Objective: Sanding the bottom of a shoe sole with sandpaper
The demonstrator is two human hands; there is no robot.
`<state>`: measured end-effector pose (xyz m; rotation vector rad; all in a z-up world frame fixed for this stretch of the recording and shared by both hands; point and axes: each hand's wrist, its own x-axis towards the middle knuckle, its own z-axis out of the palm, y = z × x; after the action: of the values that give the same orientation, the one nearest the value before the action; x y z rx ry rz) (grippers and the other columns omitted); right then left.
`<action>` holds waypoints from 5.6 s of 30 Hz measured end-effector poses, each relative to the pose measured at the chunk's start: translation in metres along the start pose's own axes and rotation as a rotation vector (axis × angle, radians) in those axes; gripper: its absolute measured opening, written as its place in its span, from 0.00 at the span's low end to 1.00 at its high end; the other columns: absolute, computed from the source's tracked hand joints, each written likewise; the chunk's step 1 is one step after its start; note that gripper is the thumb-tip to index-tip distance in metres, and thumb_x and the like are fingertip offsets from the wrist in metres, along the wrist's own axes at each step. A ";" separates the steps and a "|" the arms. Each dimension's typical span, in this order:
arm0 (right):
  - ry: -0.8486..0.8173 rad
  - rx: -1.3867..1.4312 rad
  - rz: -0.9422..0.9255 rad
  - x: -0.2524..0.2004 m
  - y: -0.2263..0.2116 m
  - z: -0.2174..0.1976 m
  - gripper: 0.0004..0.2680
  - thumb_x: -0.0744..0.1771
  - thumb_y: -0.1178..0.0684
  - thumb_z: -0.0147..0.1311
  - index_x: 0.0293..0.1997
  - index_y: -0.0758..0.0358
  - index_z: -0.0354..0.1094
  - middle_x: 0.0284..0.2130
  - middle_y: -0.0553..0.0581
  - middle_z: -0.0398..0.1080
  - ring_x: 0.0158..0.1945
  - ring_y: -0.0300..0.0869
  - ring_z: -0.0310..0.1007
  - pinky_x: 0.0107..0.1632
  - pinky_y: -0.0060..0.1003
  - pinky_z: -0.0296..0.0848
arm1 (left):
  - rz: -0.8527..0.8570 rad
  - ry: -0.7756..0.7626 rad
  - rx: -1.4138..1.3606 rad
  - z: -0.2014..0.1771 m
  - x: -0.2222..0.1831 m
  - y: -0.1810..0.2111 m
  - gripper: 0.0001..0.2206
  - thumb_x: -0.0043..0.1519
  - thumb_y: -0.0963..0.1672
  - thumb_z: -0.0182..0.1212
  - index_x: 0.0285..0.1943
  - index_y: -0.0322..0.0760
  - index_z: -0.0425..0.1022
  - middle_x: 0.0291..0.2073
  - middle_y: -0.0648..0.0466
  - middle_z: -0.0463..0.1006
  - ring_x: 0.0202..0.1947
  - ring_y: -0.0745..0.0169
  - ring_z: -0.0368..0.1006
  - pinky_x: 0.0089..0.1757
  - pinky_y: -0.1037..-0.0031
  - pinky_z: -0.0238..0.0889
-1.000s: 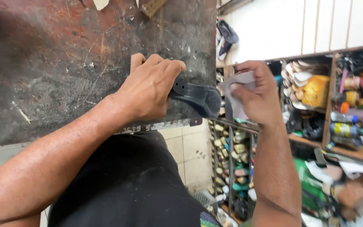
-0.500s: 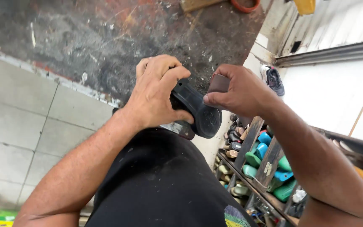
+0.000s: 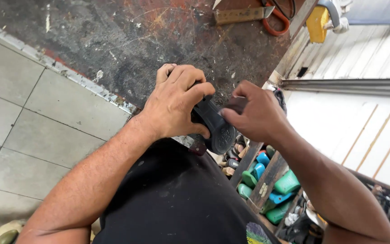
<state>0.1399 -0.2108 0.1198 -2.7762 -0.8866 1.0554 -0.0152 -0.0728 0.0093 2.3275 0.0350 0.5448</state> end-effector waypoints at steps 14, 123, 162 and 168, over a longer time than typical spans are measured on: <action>-0.009 -0.104 -0.043 0.006 -0.003 -0.003 0.11 0.60 0.45 0.65 0.31 0.52 0.65 0.22 0.51 0.72 0.25 0.43 0.66 0.31 0.44 0.62 | 0.025 0.023 0.038 0.000 0.001 -0.005 0.49 0.29 0.60 0.90 0.58 0.50 0.65 0.51 0.52 0.66 0.55 0.45 0.64 0.53 0.45 0.51; 0.185 -0.311 -0.079 -0.046 -0.026 0.032 0.13 0.68 0.40 0.62 0.46 0.55 0.65 0.38 0.52 0.77 0.41 0.48 0.75 0.55 0.59 0.67 | 0.075 -0.173 -0.103 -0.011 0.001 -0.017 0.42 0.45 0.35 0.69 0.72 0.36 0.53 0.58 0.38 0.68 0.60 0.33 0.62 0.60 0.46 0.52; 1.173 0.139 -1.138 -0.029 0.051 0.067 0.04 0.66 0.65 0.64 0.35 0.70 0.72 0.37 0.63 0.78 0.35 0.50 0.75 0.40 0.42 0.74 | -0.068 0.078 -0.701 -0.033 0.089 0.058 0.20 0.61 0.49 0.71 0.57 0.41 0.69 0.42 0.58 0.75 0.41 0.62 0.73 0.41 0.66 0.73; 0.698 0.082 -0.977 -0.015 0.069 0.062 0.18 0.56 0.58 0.56 0.50 0.56 0.67 0.51 0.67 0.60 0.49 0.63 0.63 0.45 0.58 0.67 | 0.045 -0.024 -0.918 -0.040 0.093 0.055 0.16 0.62 0.42 0.71 0.55 0.40 0.71 0.40 0.59 0.74 0.40 0.68 0.72 0.42 0.75 0.70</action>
<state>0.1264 -0.2864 0.0649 -1.9037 -1.6633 -0.0319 0.0466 -0.0698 0.1061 1.4384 -0.2327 0.4265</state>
